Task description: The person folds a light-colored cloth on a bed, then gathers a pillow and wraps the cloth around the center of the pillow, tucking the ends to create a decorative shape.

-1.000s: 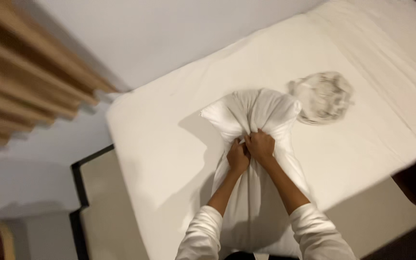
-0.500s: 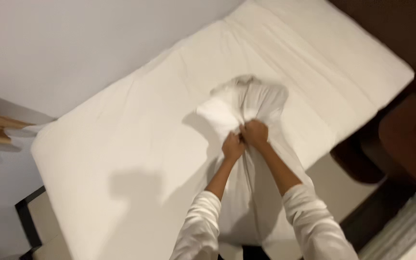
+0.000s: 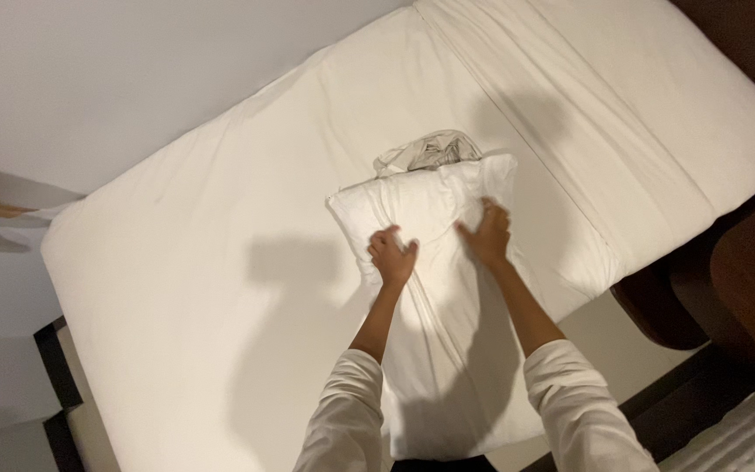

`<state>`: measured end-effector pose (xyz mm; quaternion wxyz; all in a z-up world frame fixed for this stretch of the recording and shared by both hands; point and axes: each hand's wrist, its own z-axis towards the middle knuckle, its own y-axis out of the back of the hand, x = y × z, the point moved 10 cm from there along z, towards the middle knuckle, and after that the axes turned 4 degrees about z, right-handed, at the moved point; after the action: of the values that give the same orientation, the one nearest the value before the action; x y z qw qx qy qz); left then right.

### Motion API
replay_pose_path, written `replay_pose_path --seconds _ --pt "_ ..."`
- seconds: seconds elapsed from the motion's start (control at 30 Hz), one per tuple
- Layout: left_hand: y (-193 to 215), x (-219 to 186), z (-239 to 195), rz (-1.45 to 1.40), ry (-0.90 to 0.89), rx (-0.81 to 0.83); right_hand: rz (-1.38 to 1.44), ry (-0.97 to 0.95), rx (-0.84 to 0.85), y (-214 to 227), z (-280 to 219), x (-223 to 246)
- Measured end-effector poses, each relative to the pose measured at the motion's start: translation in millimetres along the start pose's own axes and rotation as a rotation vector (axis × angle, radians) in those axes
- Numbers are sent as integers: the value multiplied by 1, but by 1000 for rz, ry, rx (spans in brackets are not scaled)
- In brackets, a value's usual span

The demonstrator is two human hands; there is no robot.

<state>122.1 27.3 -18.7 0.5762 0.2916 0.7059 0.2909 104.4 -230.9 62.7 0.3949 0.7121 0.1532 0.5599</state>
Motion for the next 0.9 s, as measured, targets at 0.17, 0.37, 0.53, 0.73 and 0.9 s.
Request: replay_pose_path --seconds 0.17,0.37,0.53,0.73,0.9 --pt "41 14 23 -29 286 -143 282 -415 -153 -1 55 -106" --pt "7 40 45 -52 543 81 462 -504 173 9 53 -39" --pt "-11 -41 13 200 -34 -248 -156 -166 255 -8 30 15" --pt "-24 -126 -59 172 -317 -40 -124 -245 393 30 -3 72" --pt "-25 -123 -35 -42 -370 -146 -182 36 90 9 27 36"
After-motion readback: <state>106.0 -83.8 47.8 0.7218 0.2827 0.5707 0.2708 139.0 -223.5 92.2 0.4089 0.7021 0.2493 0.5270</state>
